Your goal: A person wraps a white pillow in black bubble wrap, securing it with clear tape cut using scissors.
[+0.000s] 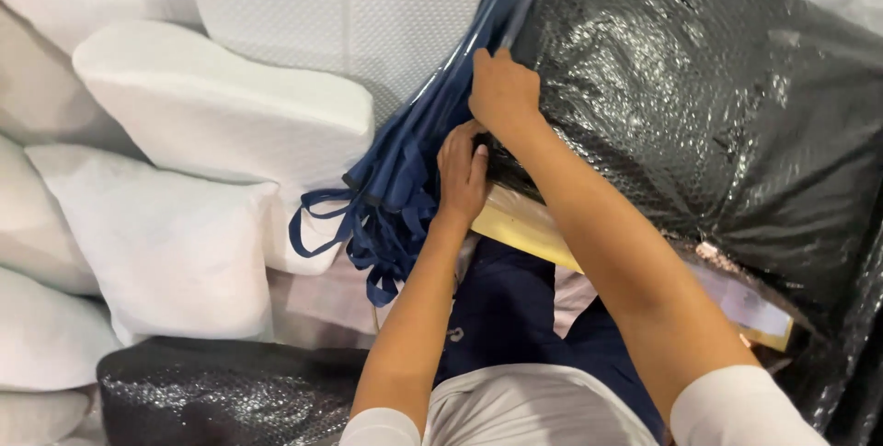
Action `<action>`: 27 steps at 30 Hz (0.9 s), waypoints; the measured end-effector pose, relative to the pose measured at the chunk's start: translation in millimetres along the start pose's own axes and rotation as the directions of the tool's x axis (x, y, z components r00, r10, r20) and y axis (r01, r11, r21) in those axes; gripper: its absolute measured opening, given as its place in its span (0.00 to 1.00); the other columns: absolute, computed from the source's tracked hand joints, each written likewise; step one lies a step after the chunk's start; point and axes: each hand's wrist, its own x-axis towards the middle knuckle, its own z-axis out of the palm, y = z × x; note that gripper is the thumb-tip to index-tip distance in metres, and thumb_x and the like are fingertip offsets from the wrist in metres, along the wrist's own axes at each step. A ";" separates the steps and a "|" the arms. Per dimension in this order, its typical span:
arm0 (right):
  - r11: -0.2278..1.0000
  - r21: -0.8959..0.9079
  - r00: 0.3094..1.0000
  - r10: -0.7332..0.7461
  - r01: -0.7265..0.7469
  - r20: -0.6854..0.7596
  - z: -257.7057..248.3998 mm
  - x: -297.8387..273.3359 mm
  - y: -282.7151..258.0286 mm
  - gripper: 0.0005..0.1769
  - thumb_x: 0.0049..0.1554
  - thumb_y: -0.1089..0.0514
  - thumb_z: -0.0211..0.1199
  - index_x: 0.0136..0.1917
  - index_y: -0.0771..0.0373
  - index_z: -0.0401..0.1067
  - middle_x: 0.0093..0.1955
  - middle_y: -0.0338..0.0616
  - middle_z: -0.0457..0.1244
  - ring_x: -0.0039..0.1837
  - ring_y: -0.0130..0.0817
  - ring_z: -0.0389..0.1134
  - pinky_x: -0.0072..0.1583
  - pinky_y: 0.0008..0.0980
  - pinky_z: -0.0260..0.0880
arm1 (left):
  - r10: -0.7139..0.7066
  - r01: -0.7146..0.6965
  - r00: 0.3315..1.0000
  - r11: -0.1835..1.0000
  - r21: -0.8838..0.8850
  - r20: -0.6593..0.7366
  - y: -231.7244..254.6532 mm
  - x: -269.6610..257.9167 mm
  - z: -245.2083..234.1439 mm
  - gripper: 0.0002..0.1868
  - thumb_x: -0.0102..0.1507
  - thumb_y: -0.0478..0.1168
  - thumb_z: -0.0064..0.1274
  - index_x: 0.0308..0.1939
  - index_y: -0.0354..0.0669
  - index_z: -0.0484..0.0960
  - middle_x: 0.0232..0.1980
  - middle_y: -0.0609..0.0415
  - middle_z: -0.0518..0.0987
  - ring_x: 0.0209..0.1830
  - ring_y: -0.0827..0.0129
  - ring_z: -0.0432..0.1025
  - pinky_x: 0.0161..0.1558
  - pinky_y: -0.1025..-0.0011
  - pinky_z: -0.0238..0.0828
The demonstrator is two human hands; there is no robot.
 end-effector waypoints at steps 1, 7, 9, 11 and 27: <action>0.999 0.013 1.000 0.030 -0.030 -0.002 -17.9 -6.6 1.9 0.03 0.54 0.67 0.62 0.42 0.63 0.70 0.42 0.56 0.62 0.35 0.47 0.71 0.36 0.46 0.73 | 0.008 -0.008 0.999 1.000 0.007 0.031 2.9 3.4 -1.4 0.20 0.75 0.49 0.28 0.65 0.50 0.70 0.66 0.52 0.71 0.74 0.53 0.59 0.74 0.52 0.47; 0.586 0.770 0.957 -0.033 0.252 -0.288 -128.8 -82.9 36.2 0.10 0.60 0.76 0.55 0.53 0.68 0.66 0.54 0.47 0.61 0.43 0.34 0.71 0.44 0.29 0.71 | 0.083 -0.086 0.996 0.990 -0.116 -0.028 11.2 10.5 -2.0 0.26 0.73 0.51 0.28 0.63 0.36 0.71 0.63 0.44 0.73 0.62 0.52 0.67 0.66 0.60 0.59; 0.693 0.678 0.905 0.090 0.243 -0.416 -142.5 -120.2 58.5 0.13 0.60 0.80 0.56 0.55 0.70 0.66 0.55 0.50 0.61 0.40 0.28 0.58 0.34 0.21 0.58 | 0.056 -0.057 0.998 0.973 -0.222 -0.011 2.2 8.8 0.8 0.37 0.73 0.62 0.23 0.65 0.34 0.72 0.68 0.42 0.68 0.69 0.51 0.63 0.71 0.58 0.54; 0.783 0.564 0.852 0.085 0.263 -0.516 -129.8 -165.4 92.6 0.06 0.64 0.74 0.58 0.54 0.70 0.68 0.54 0.52 0.63 0.48 0.40 0.62 0.44 0.32 0.63 | 0.098 -0.100 0.995 0.971 -0.216 -0.016 -9.2 9.6 4.0 0.33 0.75 0.59 0.24 0.68 0.39 0.71 0.71 0.43 0.67 0.73 0.49 0.58 0.75 0.54 0.47; 0.920 0.391 0.789 0.264 -0.033 -0.554 -45.2 -366.0 153.4 0.31 0.53 0.58 0.72 0.67 0.65 0.68 0.72 0.58 0.59 0.76 0.61 0.58 0.79 0.58 0.41 | 0.529 -0.663 0.747 0.633 0.400 0.402 88.3 -22.8 31.0 0.48 0.58 0.72 0.58 0.73 0.48 0.71 0.76 0.43 0.65 0.80 0.38 0.49 0.71 0.32 0.19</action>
